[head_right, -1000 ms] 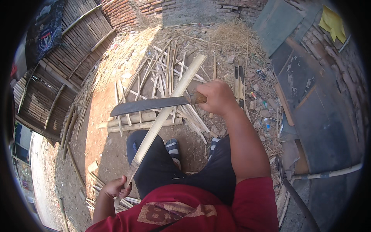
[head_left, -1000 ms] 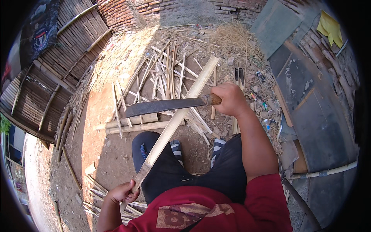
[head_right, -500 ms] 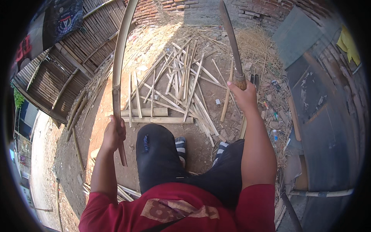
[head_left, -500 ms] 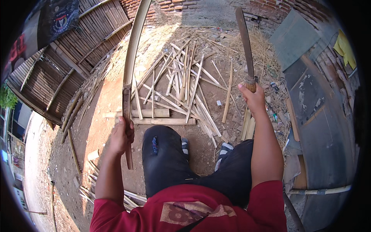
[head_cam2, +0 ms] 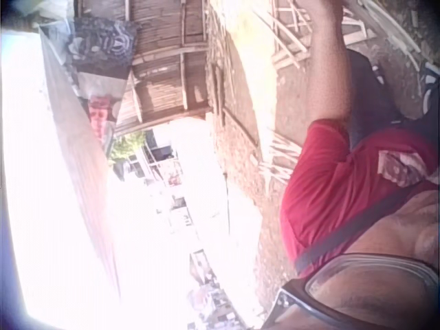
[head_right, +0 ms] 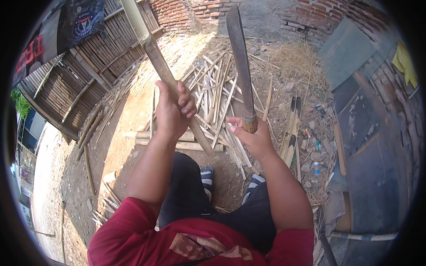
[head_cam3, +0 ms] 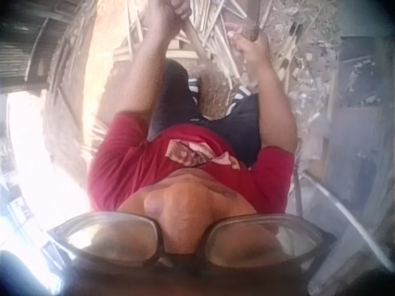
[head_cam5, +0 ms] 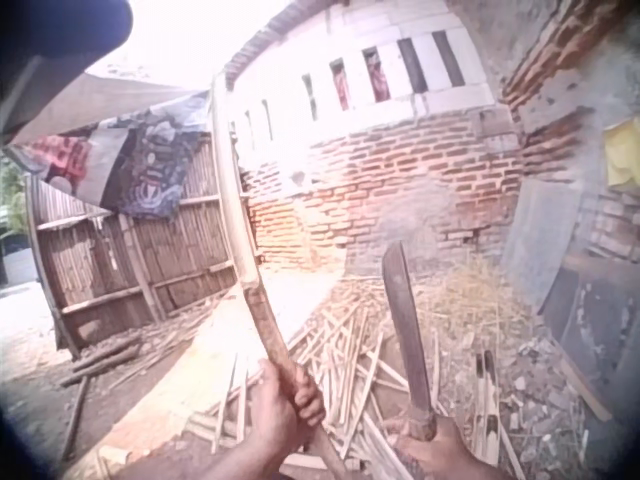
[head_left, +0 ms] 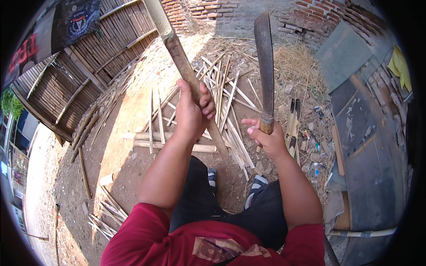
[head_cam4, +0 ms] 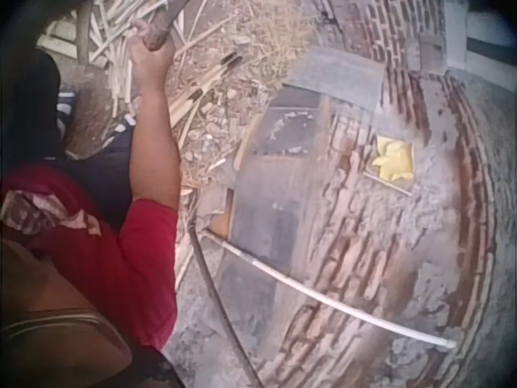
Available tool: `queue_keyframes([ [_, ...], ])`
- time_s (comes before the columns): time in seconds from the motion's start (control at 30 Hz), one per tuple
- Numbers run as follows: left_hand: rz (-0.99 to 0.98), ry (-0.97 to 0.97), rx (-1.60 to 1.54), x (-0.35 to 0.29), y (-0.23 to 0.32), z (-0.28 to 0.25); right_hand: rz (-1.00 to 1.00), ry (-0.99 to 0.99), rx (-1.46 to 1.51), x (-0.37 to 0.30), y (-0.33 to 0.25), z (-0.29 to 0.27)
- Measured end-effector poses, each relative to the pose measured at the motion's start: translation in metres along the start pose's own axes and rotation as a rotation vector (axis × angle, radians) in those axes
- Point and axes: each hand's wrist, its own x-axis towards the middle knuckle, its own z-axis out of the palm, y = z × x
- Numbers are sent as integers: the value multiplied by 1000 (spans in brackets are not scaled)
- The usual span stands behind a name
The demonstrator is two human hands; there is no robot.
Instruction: The person uses a machete to shave and strip a piece of bamboo while sitting on the ground outside.
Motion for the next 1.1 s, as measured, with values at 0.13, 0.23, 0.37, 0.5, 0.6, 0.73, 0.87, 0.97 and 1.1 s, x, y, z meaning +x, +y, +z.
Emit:
queue_keyframes([
  [0.13, -5, 15, -13, -1, -23, 10, -34, -87, 28, -7, -5, 23],
  [0.23, -21, 19, 11, -3, -33, 13, 36, -77, -70, -9, -4, 27],
  [0.37, -13, 7, 11, -8, -37, 21, 42, -19, -124, -12, -7, 32],
  [0.5, 28, 9, 81, -10, -35, 21, 70, -34, -144, -13, -14, 28],
  [0.6, 82, -11, 228, -11, -28, 15, 83, -49, -121, -13, -17, 19],
  [0.73, 134, 51, 414, -12, -15, -20, 27, -74, -49, -19, -30, 4],
  [0.87, 440, 397, 718, -10, -1, -90, 39, -122, -6, -19, -39, -12],
  [0.97, 849, 416, 1336, -17, 35, -146, 90, -129, -10, -18, -39, -21],
  [1.1, 978, 109, 1921, -23, 106, -161, 156, -187, 12, -16, -35, -35],
])
